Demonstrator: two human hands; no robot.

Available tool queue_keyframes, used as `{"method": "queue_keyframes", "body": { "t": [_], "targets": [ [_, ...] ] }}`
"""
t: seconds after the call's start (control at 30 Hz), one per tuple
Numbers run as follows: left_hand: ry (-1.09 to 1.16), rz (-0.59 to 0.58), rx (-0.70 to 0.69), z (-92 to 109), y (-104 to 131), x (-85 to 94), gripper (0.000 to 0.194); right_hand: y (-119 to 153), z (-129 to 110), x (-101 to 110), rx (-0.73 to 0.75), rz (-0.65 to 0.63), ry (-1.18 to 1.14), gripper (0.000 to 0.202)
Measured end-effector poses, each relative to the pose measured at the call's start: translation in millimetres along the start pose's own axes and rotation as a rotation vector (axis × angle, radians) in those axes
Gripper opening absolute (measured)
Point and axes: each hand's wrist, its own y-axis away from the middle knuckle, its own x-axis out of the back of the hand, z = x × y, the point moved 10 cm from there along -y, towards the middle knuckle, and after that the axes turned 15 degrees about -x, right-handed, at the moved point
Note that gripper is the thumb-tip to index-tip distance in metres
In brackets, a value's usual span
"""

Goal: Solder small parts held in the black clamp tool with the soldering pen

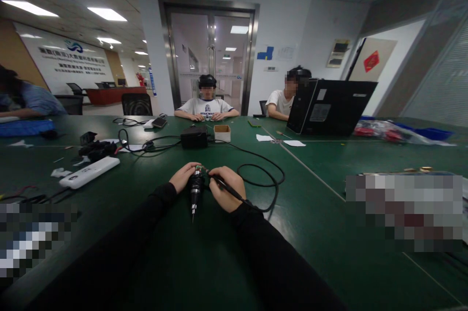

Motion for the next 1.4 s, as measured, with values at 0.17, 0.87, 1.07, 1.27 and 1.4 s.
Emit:
{"method": "queue_keyframes", "body": {
  "t": [0.17,0.87,1.07,1.27,1.4],
  "targets": [
    [0.138,0.014,-0.019,-4.5,-1.0,-5.1,0.033,1.9,-2.0,-2.1,0.01,-0.008,-0.012,0.015],
    [0.272,0.113,-0.058,12.8,1.7,2.2,0.025,3.8,-3.2,-10.1,0.029,-0.058,0.013,0.018],
    [0.224,0.13,-0.035,9.0,2.3,4.5,0.024,3.2,-5.5,-8.1,0.024,-0.042,0.009,0.017],
    [0.224,0.136,-0.026,11.7,3.3,5.7,0.023,3.3,-3.6,-10.0,0.023,-0.057,0.009,0.019],
    [0.229,0.131,-0.034,9.5,2.4,4.6,0.023,3.5,-4.2,-8.9,0.026,-0.057,-0.001,0.018]
  ]
}}
